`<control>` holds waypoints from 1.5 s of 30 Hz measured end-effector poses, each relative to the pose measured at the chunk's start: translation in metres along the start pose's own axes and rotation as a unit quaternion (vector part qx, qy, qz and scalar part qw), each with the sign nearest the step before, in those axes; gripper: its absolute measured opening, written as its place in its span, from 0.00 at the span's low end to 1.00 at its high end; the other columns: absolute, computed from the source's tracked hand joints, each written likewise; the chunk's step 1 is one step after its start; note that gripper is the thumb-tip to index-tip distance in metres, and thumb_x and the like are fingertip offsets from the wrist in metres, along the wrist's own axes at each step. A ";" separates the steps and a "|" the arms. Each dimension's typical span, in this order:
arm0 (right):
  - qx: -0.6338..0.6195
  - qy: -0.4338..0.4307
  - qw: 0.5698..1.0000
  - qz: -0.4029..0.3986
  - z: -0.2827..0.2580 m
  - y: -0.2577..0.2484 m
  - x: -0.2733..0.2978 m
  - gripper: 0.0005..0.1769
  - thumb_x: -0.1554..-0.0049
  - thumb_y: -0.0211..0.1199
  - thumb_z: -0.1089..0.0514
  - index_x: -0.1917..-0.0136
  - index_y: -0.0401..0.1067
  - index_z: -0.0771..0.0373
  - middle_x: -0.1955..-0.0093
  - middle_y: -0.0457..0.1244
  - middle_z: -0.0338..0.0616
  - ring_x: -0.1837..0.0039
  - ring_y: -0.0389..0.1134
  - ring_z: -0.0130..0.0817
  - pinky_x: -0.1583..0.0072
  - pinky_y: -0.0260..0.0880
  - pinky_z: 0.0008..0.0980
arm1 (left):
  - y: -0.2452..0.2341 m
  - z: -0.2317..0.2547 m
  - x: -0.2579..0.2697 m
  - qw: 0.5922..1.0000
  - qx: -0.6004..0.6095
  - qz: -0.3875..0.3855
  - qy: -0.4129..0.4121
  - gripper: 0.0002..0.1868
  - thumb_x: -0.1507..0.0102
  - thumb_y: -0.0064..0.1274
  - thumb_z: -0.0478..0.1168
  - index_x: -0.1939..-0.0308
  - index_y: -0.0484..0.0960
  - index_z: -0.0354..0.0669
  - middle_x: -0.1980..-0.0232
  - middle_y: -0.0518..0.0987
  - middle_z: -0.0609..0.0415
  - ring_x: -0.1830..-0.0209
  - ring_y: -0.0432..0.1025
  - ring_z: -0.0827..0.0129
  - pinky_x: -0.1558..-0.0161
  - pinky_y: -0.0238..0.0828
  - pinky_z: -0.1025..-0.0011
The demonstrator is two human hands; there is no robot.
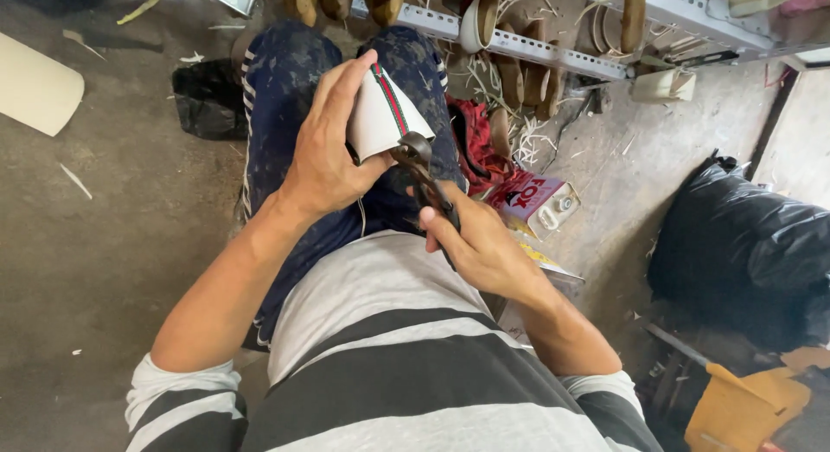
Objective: Applying glue to shoe components and lasting the leather upper onto the sole using pliers and a hammer.
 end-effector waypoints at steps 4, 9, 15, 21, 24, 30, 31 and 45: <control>0.043 -0.057 0.991 0.110 0.014 0.011 -0.014 0.12 0.32 0.47 0.49 0.51 0.64 0.57 0.69 0.66 0.33 0.65 0.69 0.40 0.54 0.65 0.41 | -0.005 -0.007 -0.003 1.000 -0.002 0.022 0.004 0.48 0.41 0.67 0.40 0.22 0.55 0.40 0.26 0.65 0.38 0.25 0.63 0.47 0.26 0.63 0.53; 0.072 -0.131 0.973 0.176 0.028 0.019 -0.027 0.12 0.31 0.49 0.51 0.44 0.65 0.60 0.68 0.68 0.35 0.66 0.70 0.40 0.58 0.67 0.41 | -0.008 -0.013 -0.002 1.000 -0.005 0.029 0.004 0.48 0.38 0.71 0.45 0.23 0.57 0.39 0.26 0.65 0.39 0.25 0.64 0.48 0.27 0.65 0.54; 0.081 -0.182 0.958 0.206 0.034 0.021 -0.029 0.10 0.31 0.52 0.55 0.44 0.68 0.62 0.64 0.69 0.39 0.65 0.71 0.37 0.59 0.68 0.39 | -0.008 -0.013 -0.001 1.000 0.001 0.016 -0.014 0.47 0.42 0.69 0.35 0.24 0.58 0.42 0.26 0.65 0.41 0.26 0.65 0.49 0.29 0.65 0.56; 0.068 -0.184 0.965 0.175 0.046 0.027 -0.018 0.12 0.31 0.50 0.54 0.51 0.68 0.62 0.67 0.64 0.40 0.65 0.66 0.42 0.58 0.62 0.42 | -0.002 -0.014 0.011 1.000 0.006 -0.008 0.002 0.47 0.40 0.68 0.37 0.23 0.57 0.40 0.26 0.65 0.38 0.25 0.64 0.47 0.27 0.66 0.53; 0.125 -0.180 0.964 0.153 0.060 0.028 -0.014 0.12 0.31 0.52 0.52 0.48 0.69 0.62 0.62 0.65 0.46 0.64 0.66 0.51 0.59 0.61 0.47 | 0.004 -0.004 0.018 0.998 -0.015 -0.028 0.053 0.43 0.34 0.65 0.30 0.21 0.55 0.37 0.23 0.64 0.35 0.22 0.64 0.44 0.22 0.65 0.55; 0.135 -0.202 0.958 0.149 0.062 0.030 -0.027 0.09 0.32 0.53 0.52 0.50 0.69 0.58 0.63 0.64 0.42 0.65 0.64 0.49 0.61 0.61 0.46 | 0.018 0.003 0.029 0.986 0.094 -0.112 -0.084 0.60 0.43 0.54 0.30 0.18 0.27 0.43 0.12 0.34 0.37 0.09 0.30 0.48 0.12 0.25 0.54; 0.133 -0.202 0.959 0.146 0.062 0.031 -0.027 0.09 0.32 0.54 0.53 0.51 0.68 0.58 0.62 0.65 0.43 0.64 0.65 0.52 0.60 0.61 0.47 | 0.019 0.001 0.031 0.986 0.100 -0.063 -0.121 0.54 0.36 0.54 0.37 0.18 0.31 0.44 0.13 0.38 0.37 0.10 0.35 0.51 0.13 0.30 0.54; 0.089 -0.199 0.975 -0.042 0.065 -0.003 -0.031 0.14 0.33 0.47 0.57 0.39 0.69 0.65 0.42 0.68 0.50 0.44 0.68 0.48 0.42 0.62 0.42 | 0.003 0.000 0.006 0.997 -0.026 0.006 -0.075 0.41 0.33 0.56 0.60 0.27 0.62 0.36 0.27 0.68 0.39 0.28 0.66 0.50 0.28 0.60 0.56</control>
Point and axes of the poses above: each hand's wrist, its own x-axis away from the middle knuckle, its own y-axis out of the palm, z = x × y, the point moved 6 cm from there along -x, towards the middle knuckle
